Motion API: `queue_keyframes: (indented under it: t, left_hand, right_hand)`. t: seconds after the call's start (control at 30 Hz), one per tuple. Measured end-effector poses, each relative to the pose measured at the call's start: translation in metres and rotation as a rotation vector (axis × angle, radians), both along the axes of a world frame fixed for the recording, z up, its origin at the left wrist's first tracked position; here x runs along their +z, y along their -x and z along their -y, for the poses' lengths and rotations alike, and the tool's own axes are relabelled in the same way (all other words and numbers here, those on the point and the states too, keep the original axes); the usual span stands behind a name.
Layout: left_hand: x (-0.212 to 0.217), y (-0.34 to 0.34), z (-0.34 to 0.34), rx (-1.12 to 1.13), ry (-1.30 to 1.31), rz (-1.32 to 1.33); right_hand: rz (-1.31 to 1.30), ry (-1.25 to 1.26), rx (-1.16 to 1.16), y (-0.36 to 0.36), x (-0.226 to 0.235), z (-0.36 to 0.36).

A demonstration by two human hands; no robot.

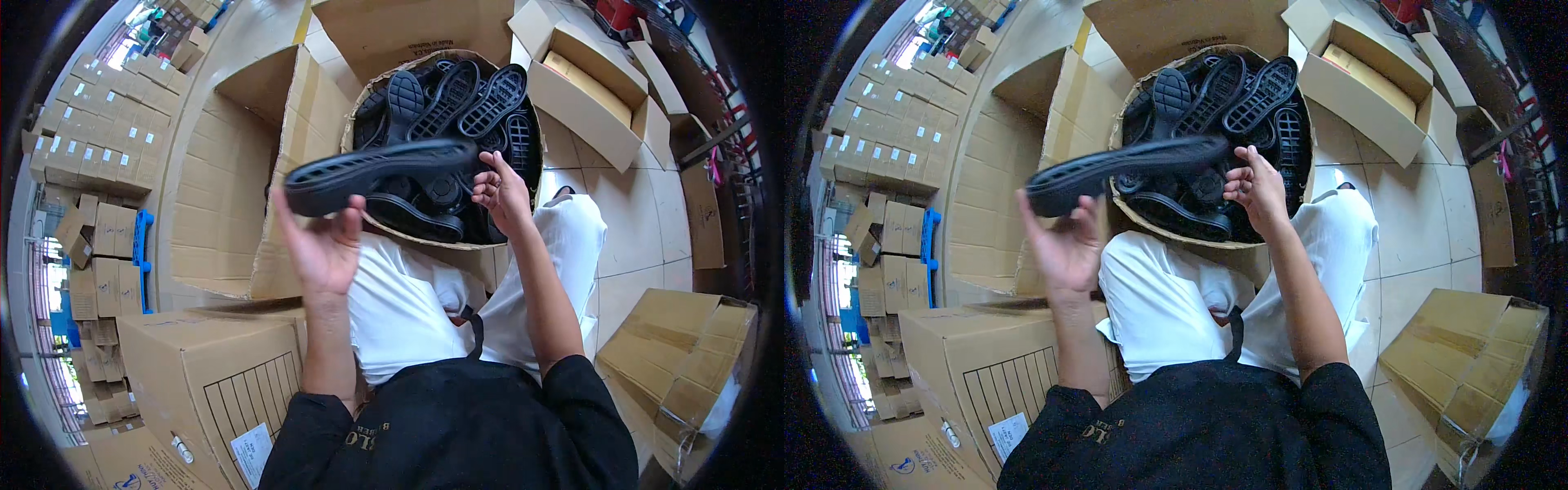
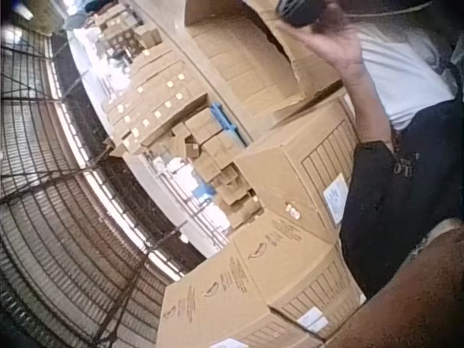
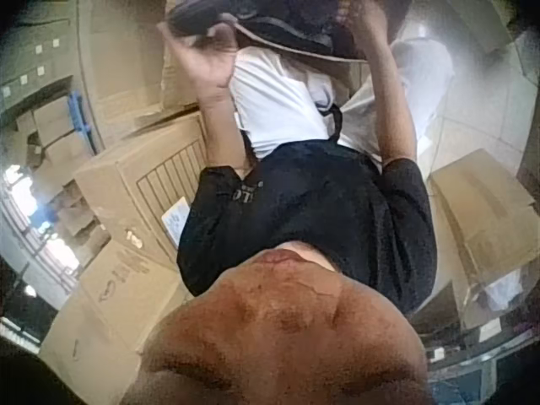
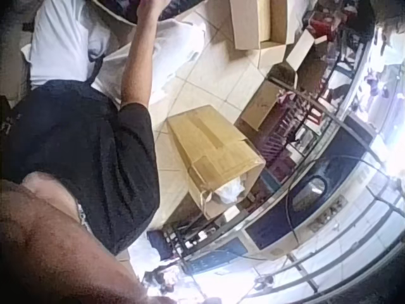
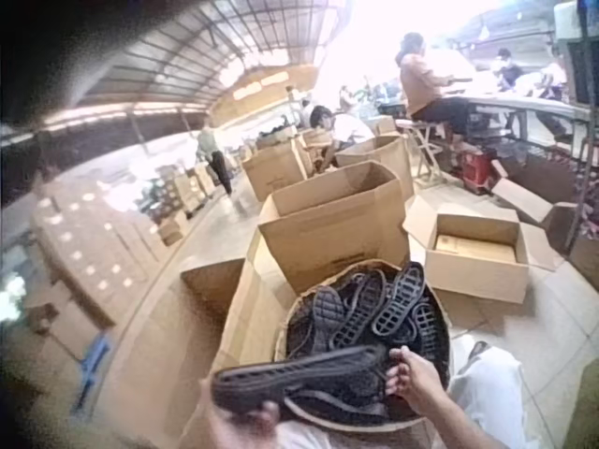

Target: The person sits on the floor in a warehouse and repeatedly picks up black plastic shoe components from a large cardboard box. They inspect each piece by turning it over in their hands and then toss it into a second empty cardboard box to their left.

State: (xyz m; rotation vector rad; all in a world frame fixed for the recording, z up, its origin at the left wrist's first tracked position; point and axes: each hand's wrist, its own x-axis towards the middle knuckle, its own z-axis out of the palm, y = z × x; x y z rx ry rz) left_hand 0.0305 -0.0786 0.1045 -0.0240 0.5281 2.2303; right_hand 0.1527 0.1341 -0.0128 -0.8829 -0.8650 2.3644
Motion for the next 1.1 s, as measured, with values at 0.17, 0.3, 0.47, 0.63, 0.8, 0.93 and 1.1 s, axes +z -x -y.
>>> queue_keyframes:
  t: [0.17, 0.3, 0.47, 0.63, 0.8, 0.93, 1.1]
  left_hand:
    - [0.034, 0.031, 0.031, 0.435, -0.294, -0.209]
    - [0.025, 0.059, 0.033, 0.273, -0.545, -0.157]
    - [-0.095, 0.056, -0.012, 0.146, 0.538, -0.735]
    - [-0.198, 0.067, -0.051, -0.115, 1.342, -2.071]
    - [-0.222, 0.067, -0.050, -0.087, 1.676, -2.381]
    - [-0.185, 0.041, -0.050, -0.053, 1.315, -2.373]
    - [-0.144, 0.000, -0.065, -0.153, 1.122, -2.095]
  right_hand:
    - [0.011, -0.021, -0.034, -0.004, 0.004, -0.002]
    - [-0.003, -0.013, -0.023, -0.006, 0.002, -0.003]
    - [0.014, -0.056, 0.017, 0.001, -0.001, 0.008]
    - [0.084, -0.098, 0.012, -0.002, -0.004, 0.000]
    - [0.072, -0.093, 0.011, -0.001, -0.005, 0.003]
    - [0.089, -0.296, 0.058, 0.002, -0.008, 0.007]
    - [0.354, -1.282, 0.300, 0.006, -0.006, 0.030]
